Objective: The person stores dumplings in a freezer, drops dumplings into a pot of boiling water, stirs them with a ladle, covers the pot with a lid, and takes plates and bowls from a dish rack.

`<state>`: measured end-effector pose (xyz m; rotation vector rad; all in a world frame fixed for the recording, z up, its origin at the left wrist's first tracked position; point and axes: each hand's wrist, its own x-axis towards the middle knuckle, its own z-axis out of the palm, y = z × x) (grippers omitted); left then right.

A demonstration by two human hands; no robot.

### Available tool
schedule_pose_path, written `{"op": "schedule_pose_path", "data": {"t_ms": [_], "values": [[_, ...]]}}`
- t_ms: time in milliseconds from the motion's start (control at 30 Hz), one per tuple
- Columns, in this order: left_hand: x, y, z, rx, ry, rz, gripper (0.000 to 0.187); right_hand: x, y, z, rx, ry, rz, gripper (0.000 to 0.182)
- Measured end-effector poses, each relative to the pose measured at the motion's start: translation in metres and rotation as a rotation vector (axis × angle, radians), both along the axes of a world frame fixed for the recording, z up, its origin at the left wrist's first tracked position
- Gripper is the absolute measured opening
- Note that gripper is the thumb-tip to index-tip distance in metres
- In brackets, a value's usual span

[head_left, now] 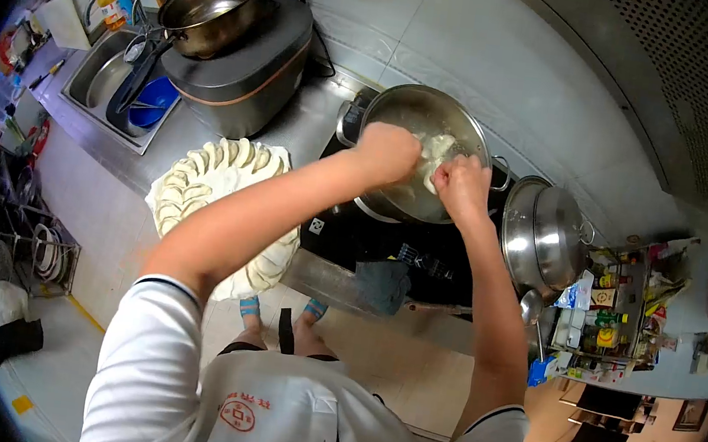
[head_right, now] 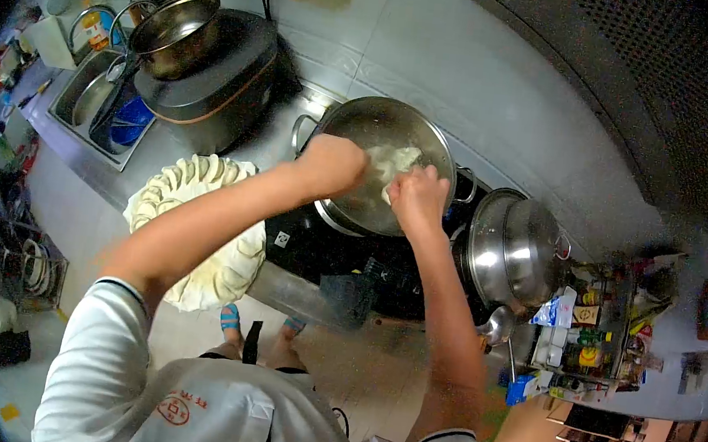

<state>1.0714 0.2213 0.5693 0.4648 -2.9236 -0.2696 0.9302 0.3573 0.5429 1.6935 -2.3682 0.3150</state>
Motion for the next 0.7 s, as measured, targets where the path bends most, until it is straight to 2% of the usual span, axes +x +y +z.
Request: {"op": "schedule_pose_path", "data": {"t_ms": [133, 167, 200, 233, 267, 300, 333, 400, 467, 500, 533, 567, 600, 667, 700], "values": [[-0.029, 0.002, -0.036, -0.067, -0.007, -0.085, 0.018, -0.009, 0.005, -0.022, 0.035, 0.008, 0.005, 0.008], [-0.03, 0.001, -0.037, -0.099, -0.021, -0.092, 0.018, -0.01, 0.006, -0.022, 0.135, 0.014, -0.036, 0.009], [-0.025, 0.0, -0.039, -0.123, -0.045, -0.096, 0.017, 0.001, 0.012, -0.004, 0.077, 0.032, 0.015, 0.012], [-0.014, 0.0, -0.023, -0.124, -0.029, -0.043, 0.018, 0.014, 0.017, 0.008, -0.055, 0.094, 0.019, 0.014], [0.006, 0.0, -0.001, -0.122, -0.026, 0.011, 0.019, 0.033, 0.023, 0.029, -0.111, 0.033, 0.008, 0.013], [0.037, -0.002, 0.011, -0.1, 0.194, 0.013, 0.021, 0.052, 0.031, 0.039, -0.274, -0.043, 0.083, 0.011], [0.068, -0.012, 0.021, -0.103, 0.436, 0.014, 0.024, 0.081, 0.04, 0.049, -0.329, -0.138, 0.125, 0.007], [0.141, -0.013, 0.033, 0.003, 0.578, 0.188, 0.025, 0.134, 0.055, 0.029, -0.312, -0.399, 0.323, 0.007], [0.215, -0.014, 0.0, 0.199, 0.369, 0.442, 0.026, 0.198, 0.057, -0.016, -0.134, -0.616, 0.333, 0.011], [0.25, -0.006, -0.018, 0.338, 0.262, 0.581, 0.024, 0.228, 0.059, -0.05, -0.044, -0.596, 0.276, 0.013], [0.286, -0.001, -0.06, 0.395, 0.269, 0.624, 0.025, 0.253, 0.057, -0.082, -0.066, -0.595, 0.273, 0.014], [0.319, 0.01, -0.091, 0.417, 0.091, 0.695, 0.02, 0.272, 0.052, -0.105, -0.087, -0.581, 0.267, 0.016], [0.342, 0.025, -0.114, 0.497, 0.078, 0.714, 0.021, 0.285, 0.047, -0.127, -0.081, -0.566, 0.248, 0.018], [0.366, 0.054, -0.159, 0.68, 0.024, 0.749, 0.026, 0.298, 0.034, -0.142, -0.063, -0.421, 0.245, 0.022], [0.366, 0.066, -0.166, 0.743, 0.028, 0.75, 0.031, 0.3, 0.031, -0.148, -0.04, -0.371, 0.254, 0.023]]}}
